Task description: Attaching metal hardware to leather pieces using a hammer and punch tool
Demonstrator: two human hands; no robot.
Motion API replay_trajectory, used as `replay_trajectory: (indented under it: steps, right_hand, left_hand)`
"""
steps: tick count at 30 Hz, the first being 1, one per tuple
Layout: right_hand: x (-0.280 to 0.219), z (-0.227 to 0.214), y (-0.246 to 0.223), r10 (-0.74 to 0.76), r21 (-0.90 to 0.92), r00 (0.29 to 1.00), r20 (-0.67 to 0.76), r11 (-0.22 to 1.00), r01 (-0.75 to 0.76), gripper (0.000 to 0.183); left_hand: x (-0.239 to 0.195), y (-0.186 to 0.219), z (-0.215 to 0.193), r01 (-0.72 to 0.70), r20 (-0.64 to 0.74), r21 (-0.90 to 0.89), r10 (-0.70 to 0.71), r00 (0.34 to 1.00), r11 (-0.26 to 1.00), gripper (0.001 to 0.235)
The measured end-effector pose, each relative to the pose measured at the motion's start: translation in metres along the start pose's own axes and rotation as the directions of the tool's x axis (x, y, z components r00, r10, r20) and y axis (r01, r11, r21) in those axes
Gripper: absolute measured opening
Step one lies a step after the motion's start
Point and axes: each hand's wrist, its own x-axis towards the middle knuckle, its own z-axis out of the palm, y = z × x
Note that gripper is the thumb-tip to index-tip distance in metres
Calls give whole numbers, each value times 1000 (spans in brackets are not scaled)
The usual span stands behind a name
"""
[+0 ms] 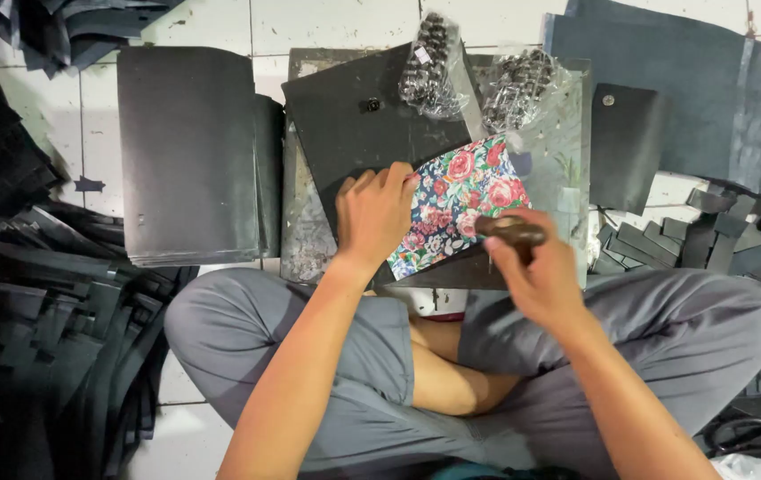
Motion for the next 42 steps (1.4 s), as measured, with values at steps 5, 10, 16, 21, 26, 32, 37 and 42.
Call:
replay_trajectory:
  steps: [5, 10, 16, 21, 26, 32, 37, 42]
  right_hand:
    - [1, 30, -30, -55, -157, 981, 188, 984, 86, 36]
    - [2, 39, -25, -132, -378, 942, 308, 892, 249, 38]
    - [11, 35, -37, -79, -466, 886, 457, 827, 314, 42]
    - [20, 33, -55, -3, -514, 814, 581, 774, 370, 41]
    - [29, 31, -71, 71, -567, 756, 651, 708, 421, 39]
    - [32, 30, -96, -14, -546, 658, 753, 545, 636, 31]
    - [34, 30, -96, -71, -518, 619, 782, 477, 710, 25]
    - [44, 24, -82, 79, -548, 616, 784, 553, 628, 32]
  left_hand:
    - [3, -8, 4, -41, -56, 44, 43, 998, 998, 17]
    - [9, -22, 2, -124, -118, 35, 127, 985, 992, 27]
    - [7, -26, 6, -128, -152, 14, 129, 980, 992, 27]
    - [7, -27, 12, -116, -197, 10, 115, 973, 993, 29]
    - [7, -29, 13, -118, -203, 7, 117, 972, 993, 27]
    - [5, -29, 19, -118, -207, -22, 111, 972, 993, 25]
    - [4, -30, 19, -125, -218, -7, 120, 968, 992, 24]
    - [6, -28, 15, -122, -234, 20, 123, 965, 992, 23]
